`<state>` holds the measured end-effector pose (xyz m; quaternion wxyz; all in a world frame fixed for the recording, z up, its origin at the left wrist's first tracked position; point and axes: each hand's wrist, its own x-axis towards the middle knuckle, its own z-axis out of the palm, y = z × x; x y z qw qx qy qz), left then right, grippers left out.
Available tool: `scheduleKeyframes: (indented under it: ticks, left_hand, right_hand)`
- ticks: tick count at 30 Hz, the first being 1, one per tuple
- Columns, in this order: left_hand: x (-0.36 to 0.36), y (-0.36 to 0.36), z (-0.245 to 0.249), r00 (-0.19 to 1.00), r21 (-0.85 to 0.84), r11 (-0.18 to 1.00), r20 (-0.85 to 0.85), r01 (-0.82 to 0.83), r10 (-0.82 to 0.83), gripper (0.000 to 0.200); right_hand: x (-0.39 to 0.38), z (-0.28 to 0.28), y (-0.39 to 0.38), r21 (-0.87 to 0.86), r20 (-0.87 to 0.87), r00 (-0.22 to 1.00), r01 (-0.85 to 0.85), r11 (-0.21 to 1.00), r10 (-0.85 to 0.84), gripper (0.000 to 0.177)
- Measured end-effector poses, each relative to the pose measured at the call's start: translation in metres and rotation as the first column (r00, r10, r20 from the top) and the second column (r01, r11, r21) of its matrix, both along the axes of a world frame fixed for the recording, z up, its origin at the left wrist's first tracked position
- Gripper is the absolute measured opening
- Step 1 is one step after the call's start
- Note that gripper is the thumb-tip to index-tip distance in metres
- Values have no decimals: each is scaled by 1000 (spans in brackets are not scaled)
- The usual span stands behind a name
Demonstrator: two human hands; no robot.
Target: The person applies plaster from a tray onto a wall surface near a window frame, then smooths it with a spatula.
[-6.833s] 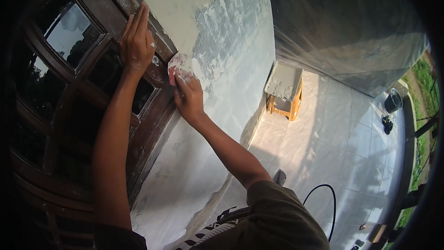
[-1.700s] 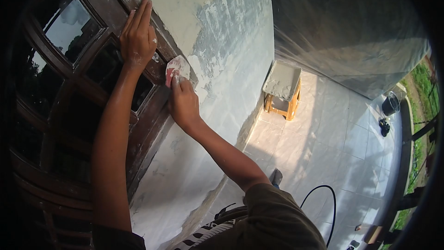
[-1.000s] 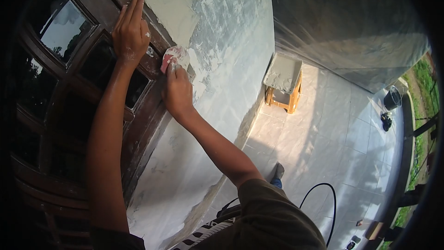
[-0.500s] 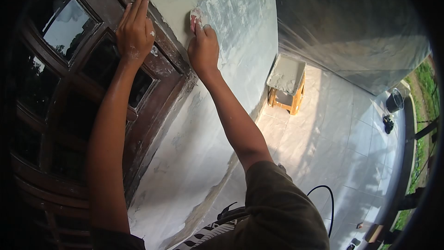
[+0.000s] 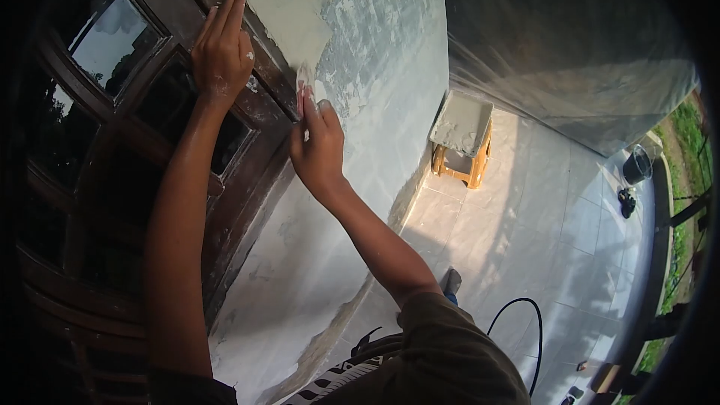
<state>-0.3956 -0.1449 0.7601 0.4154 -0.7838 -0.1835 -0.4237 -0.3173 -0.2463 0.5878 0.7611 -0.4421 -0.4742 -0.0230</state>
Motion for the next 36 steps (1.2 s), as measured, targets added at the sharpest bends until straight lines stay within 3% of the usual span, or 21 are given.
scheduleKeyframes:
  ticks: [3,6,12,14,18,21,25,30,34,36]
  left_hand:
    - [0,0,0,1000,4,1000,-2,-6,6,51]
    - [0,1,-1,1000,-5,1000,0,-22,22,50]
    - [0,0,-1,1000,3,1000,4,-8,8,51]
    - [0,1,-2,1000,6,1000,0,-10,10,51]
    - [0,0,-1,1000,9,1000,6,-3,3,51]
    - [0,-2,1,1000,11,1000,4,-7,7,51]
    - [1,1,-1,1000,11,1000,11,-13,13,51]
    - [1,-1,-1,1000,2,1000,9,-13,13,51]
    - [0,1,-2,1000,11,1000,10,-9,9,51]
    - [0,1,0,1000,16,1000,-3,-12,12,48]
  right_hand:
    - [34,22,50,32,-19,995,101,994,-100,48]
    - [35,31,71,8,69,976,206,978,-206,44]
    - [-27,5,19,-60,245,965,110,992,-92,57]
    - [-38,-6,-15,-105,275,959,-45,993,73,65]
    - [-17,-3,-18,-27,134,991,-26,999,29,58]
    - [27,18,30,87,84,980,175,981,-182,50]
    - [47,31,80,36,77,971,222,974,-224,48]
    - [15,28,63,-63,252,955,179,982,-158,52]
    - [-22,4,-3,67,221,975,3,998,-18,60]
    - [-17,-5,-19,-37,247,966,-64,997,71,65]
